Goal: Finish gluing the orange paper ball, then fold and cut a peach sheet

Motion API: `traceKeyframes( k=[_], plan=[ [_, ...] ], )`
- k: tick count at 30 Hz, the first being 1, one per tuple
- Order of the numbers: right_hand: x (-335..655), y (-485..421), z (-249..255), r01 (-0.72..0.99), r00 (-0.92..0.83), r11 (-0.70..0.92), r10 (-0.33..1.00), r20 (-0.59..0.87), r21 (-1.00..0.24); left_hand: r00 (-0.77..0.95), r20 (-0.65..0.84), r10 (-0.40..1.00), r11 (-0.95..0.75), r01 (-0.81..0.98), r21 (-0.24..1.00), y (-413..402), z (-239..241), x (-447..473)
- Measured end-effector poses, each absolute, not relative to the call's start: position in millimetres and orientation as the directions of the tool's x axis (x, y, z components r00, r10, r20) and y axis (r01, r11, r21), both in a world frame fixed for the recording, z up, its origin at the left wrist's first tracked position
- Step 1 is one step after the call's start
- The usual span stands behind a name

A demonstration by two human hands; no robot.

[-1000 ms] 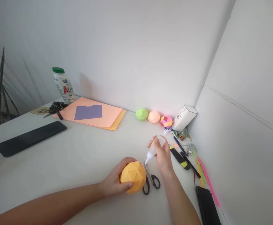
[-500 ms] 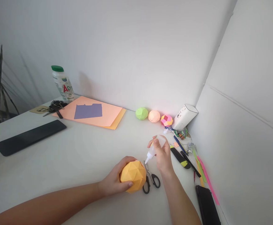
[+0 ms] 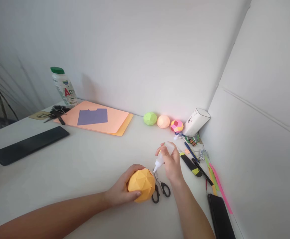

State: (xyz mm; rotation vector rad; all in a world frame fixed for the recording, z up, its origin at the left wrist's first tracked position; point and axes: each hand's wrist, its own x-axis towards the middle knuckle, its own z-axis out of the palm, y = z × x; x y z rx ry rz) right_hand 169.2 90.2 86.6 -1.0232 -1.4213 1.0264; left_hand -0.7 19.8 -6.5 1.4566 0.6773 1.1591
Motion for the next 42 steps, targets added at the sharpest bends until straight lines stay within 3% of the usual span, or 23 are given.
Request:
traceKeyframes(
  k=[42],
  plan=[
    [160.5,88.3,77.4,0.008,-0.126,0.286,0.951,0.283,-0.958,0.340,0.305,0.889,-0.262,-0.166,0.951,20.6,-12.9,-2.9]
  ],
)
